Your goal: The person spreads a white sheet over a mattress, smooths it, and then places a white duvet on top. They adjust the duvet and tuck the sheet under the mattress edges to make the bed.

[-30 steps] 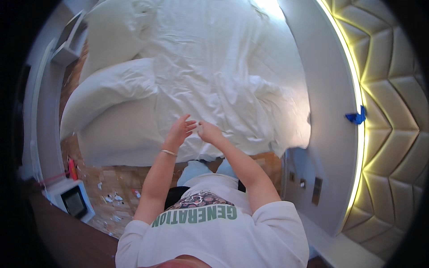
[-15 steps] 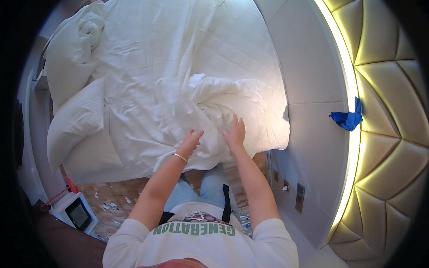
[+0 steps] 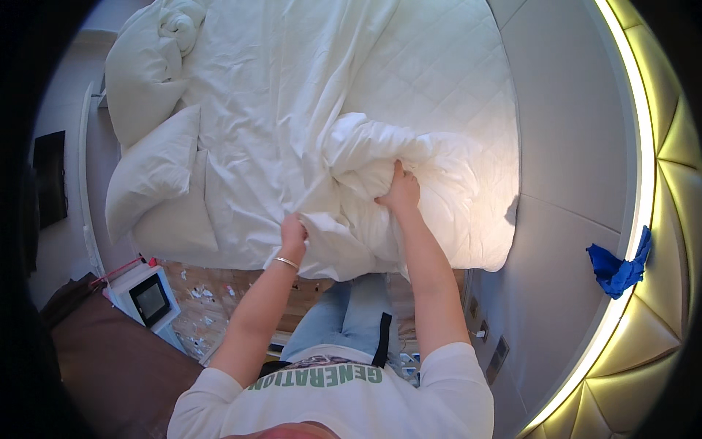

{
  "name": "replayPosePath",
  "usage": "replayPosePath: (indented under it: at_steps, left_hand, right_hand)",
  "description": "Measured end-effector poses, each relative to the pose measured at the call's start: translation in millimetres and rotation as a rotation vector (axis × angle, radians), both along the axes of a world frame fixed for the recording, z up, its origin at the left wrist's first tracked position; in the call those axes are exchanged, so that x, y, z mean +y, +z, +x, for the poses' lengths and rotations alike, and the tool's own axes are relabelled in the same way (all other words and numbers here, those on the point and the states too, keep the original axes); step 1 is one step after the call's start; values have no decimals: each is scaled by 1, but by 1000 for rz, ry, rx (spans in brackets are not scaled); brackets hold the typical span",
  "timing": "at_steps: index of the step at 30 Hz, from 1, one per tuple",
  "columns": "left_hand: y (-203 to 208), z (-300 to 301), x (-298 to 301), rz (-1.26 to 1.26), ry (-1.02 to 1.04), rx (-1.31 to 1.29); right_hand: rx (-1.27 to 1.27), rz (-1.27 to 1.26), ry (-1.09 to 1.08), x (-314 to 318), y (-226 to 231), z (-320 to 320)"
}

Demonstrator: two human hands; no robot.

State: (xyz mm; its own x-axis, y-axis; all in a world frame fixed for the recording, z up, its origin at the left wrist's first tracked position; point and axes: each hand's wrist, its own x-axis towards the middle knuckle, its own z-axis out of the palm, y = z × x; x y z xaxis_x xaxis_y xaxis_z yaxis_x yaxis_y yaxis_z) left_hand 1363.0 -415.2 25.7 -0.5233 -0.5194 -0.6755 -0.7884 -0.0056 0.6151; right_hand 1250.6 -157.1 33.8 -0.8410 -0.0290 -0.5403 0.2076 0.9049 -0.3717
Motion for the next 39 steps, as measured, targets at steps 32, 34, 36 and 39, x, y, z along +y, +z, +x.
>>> replayPosePath:
  at_steps: [32,34,36,39]
  left_hand:
    - [228,-26,-206,828,-91,726]
    - [252,-15,-285,435,-5,796]
    - [271,-5,-355,11,106,796]
    - [269,7,-428,-348,333,734]
  right_hand:
    - [640,-1072,257,-331,392,47]
    - [643,-1194,288,-404,396,38]
    - [628,-1219,281,-477,387,29]
    - [597,-1083,317,-568,290,12]
